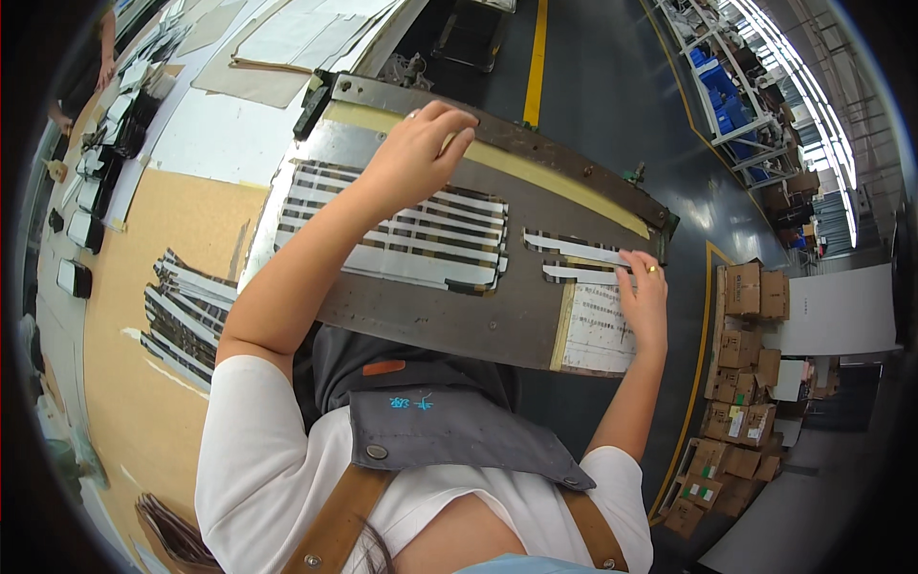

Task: Folding and stacking leather strips using a manual folding machine.

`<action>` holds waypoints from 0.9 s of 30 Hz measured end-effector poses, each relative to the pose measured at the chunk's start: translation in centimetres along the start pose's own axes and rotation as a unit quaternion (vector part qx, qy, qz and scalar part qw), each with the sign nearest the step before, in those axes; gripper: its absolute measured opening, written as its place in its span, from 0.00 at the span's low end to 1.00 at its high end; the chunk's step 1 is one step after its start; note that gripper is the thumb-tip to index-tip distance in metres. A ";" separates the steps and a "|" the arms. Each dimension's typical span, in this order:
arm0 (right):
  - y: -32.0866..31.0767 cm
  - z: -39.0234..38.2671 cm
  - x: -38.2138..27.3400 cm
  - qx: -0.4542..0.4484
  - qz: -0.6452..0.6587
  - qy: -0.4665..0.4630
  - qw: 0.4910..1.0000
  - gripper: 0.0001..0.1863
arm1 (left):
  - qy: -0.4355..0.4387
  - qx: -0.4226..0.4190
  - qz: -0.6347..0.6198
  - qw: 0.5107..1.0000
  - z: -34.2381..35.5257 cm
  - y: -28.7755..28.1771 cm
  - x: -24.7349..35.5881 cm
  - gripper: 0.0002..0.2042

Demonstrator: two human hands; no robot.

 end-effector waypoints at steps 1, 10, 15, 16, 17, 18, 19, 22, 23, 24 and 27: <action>-0.7 -0.4 -2.3 0.035 0.017 -0.021 0.999 0.14 | -0.004 0.003 -0.009 1.000 -0.1 -0.7 0.5 0.12; 7.9 -8.6 -26.5 -0.037 0.111 -0.428 0.896 0.12 | -0.058 -0.076 -0.050 0.994 -5.7 -4.7 4.3 0.09; 8.0 -9.5 -27.8 0.018 0.093 -0.467 0.879 0.14 | -0.071 -0.189 -0.119 0.972 -11.7 -4.4 5.8 0.08; 8.1 -9.7 -28.1 0.026 0.071 -0.472 0.878 0.13 | -0.068 -0.222 -0.144 0.962 -12.8 -3.5 6.2 0.08; 8.3 -9.8 -28.3 0.034 0.049 -0.476 0.877 0.13 | -0.070 -0.221 -0.143 0.962 -13.5 -3.3 6.4 0.08; 8.4 -9.7 -28.4 0.033 0.050 -0.478 0.876 0.13 | -0.061 -0.217 -0.155 0.962 -14.0 -2.9 6.8 0.08; 8.6 -9.2 -28.5 0.019 0.051 -0.474 0.879 0.12 | -0.051 -0.214 -0.166 0.961 -14.5 -2.6 7.2 0.08; 9.0 -6.2 -28.0 -0.078 0.157 -0.400 0.900 0.10 | 0.009 -0.187 -0.111 0.976 -14.6 -1.7 8.0 0.09; 9.5 -4.4 -27.1 -0.160 0.256 -0.318 0.899 0.09 | 0.065 -0.158 -0.052 0.984 -14.1 -1.9 8.8 0.10; 10.7 -3.2 -26.3 -0.234 0.310 -0.246 0.888 0.07 | 0.076 -0.149 -0.006 0.986 -13.9 -1.6 8.9 0.15; 12.7 -2.4 -25.3 -0.392 0.364 -0.135 0.834 0.07 | 0.060 -0.144 0.150 0.976 -13.9 -0.8 7.7 0.18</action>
Point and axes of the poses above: each hand's wrist, its own z-axis towards the middle knuckle, its own y-axis out of the palm, x = y × z, the point moved 10 cm from there along z, towards the middle knuckle, and after that the axes turned 14 degrees about y, right-handed, at the moved point
